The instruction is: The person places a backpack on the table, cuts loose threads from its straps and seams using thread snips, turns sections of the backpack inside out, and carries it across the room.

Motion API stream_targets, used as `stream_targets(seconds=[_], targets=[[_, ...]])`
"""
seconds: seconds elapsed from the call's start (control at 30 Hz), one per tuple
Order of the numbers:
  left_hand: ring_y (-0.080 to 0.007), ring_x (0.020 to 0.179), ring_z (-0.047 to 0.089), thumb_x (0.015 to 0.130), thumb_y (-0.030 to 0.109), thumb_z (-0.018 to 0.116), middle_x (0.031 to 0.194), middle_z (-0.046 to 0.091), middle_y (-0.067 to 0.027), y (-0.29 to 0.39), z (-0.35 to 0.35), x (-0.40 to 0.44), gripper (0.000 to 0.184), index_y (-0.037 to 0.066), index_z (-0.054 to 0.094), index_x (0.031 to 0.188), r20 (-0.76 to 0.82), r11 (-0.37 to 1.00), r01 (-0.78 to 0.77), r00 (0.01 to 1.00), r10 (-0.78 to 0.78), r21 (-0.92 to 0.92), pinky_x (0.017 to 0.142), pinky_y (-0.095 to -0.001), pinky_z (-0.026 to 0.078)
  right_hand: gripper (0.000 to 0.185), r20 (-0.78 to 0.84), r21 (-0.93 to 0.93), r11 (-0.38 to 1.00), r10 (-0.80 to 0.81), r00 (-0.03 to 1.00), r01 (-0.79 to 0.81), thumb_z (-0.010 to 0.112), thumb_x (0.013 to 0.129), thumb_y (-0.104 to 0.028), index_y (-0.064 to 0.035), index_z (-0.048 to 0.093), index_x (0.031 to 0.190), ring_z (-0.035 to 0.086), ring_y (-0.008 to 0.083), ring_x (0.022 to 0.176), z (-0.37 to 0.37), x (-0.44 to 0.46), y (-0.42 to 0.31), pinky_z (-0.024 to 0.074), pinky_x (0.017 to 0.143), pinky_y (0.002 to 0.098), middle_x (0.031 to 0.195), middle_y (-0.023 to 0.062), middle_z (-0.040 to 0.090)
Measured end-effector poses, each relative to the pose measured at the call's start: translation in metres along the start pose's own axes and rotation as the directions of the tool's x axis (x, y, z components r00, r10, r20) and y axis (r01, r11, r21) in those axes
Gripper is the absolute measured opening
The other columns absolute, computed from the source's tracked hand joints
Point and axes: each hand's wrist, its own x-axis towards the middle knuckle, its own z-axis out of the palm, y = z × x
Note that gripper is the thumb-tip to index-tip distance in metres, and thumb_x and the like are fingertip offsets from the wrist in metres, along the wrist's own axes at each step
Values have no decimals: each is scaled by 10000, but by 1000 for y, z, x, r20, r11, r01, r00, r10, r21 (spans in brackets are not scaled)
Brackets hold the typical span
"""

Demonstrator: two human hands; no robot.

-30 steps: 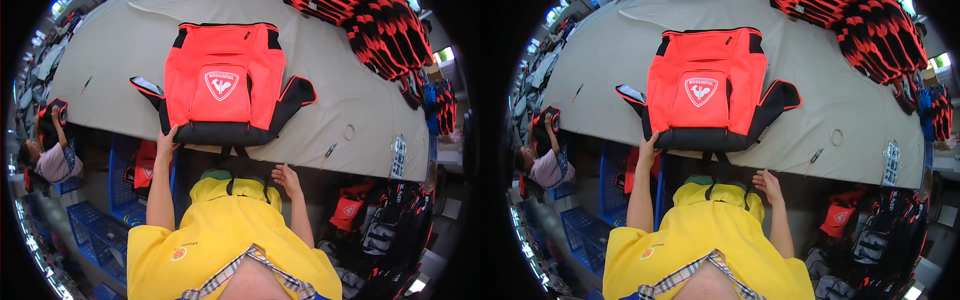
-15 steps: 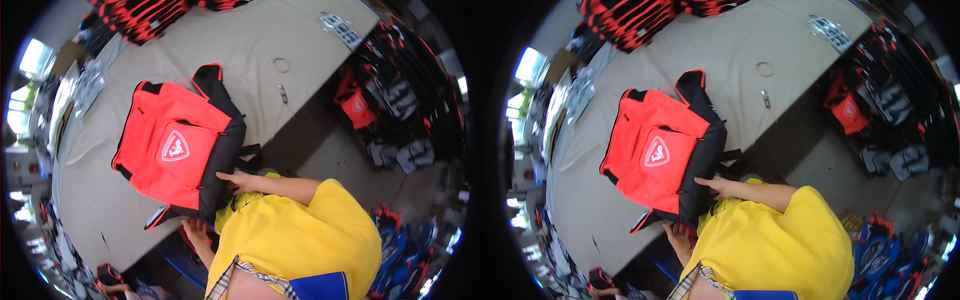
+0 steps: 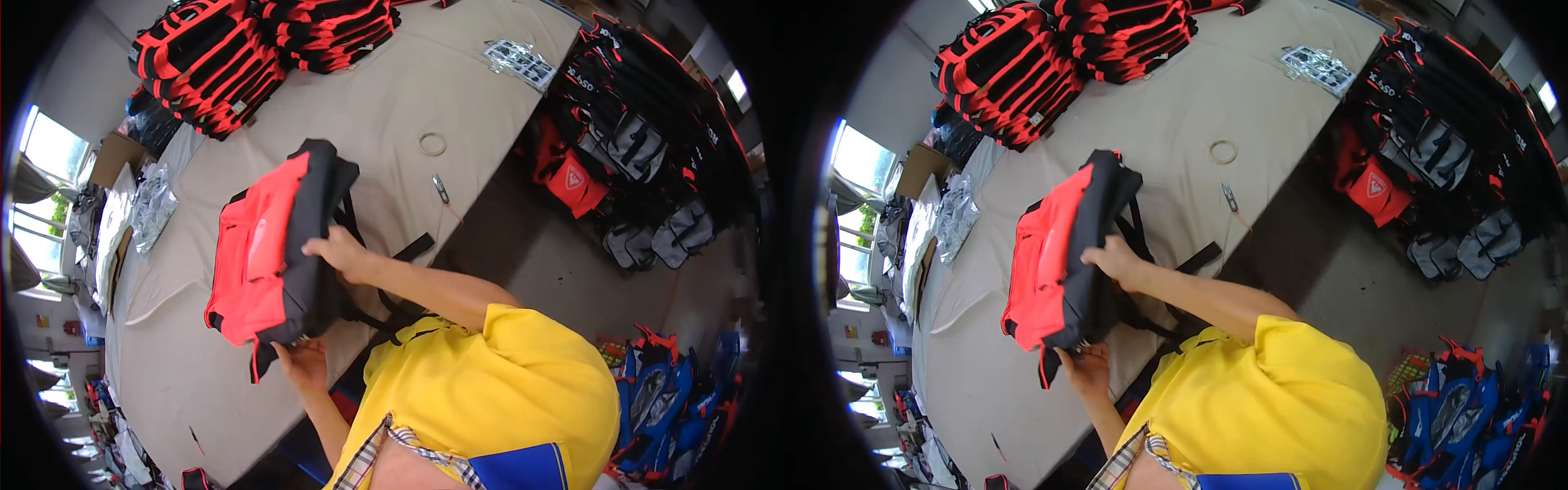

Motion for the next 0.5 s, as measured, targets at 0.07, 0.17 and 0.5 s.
stream_targets(seconds=[0.07, 0.17, 0.5], targets=[[-361, 1238, 596, 978, 538, 582, 1389, 588, -180, 6, 54, 12, 567, 186, 517, 1417, 278, 975, -141, 956, 90, 170, 1014, -495, 490, 417, 41, 47, 998, -36, 999, 34, 684, 809, -61, 49, 576, 1196, 649, 239, 960, 7, 32, -78, 548, 855, 386, 1072, 139, 663], [-375, 1237, 595, 1024, 477, 533, 1399, 565, -232, 7, 114, 20, 647, 56, 413, 1501, 472, 842, -296, 880, 55, 452, 1015, -476, 494, 428, -17, 0, 988, -154, 988, 154, 738, 774, -99, 131, 593, 1104, 663, 263, 912, 8, 28, -227, 552, 869, 372, 1029, 165, 670], [-302, 874, 693, 977, 423, 592, 1018, 695, -135, -176, -40, -35, 388, 91, 597, 1178, -657, 714, 345, 724, 210, 609, 719, -379, 552, 131, 188, 1, 757, -642, 743, 654, 598, 899, -140, -27, 638, 953, 681, 185, 687, -113, -3, -557, 579, 663, 315, 818, 68, 676]])
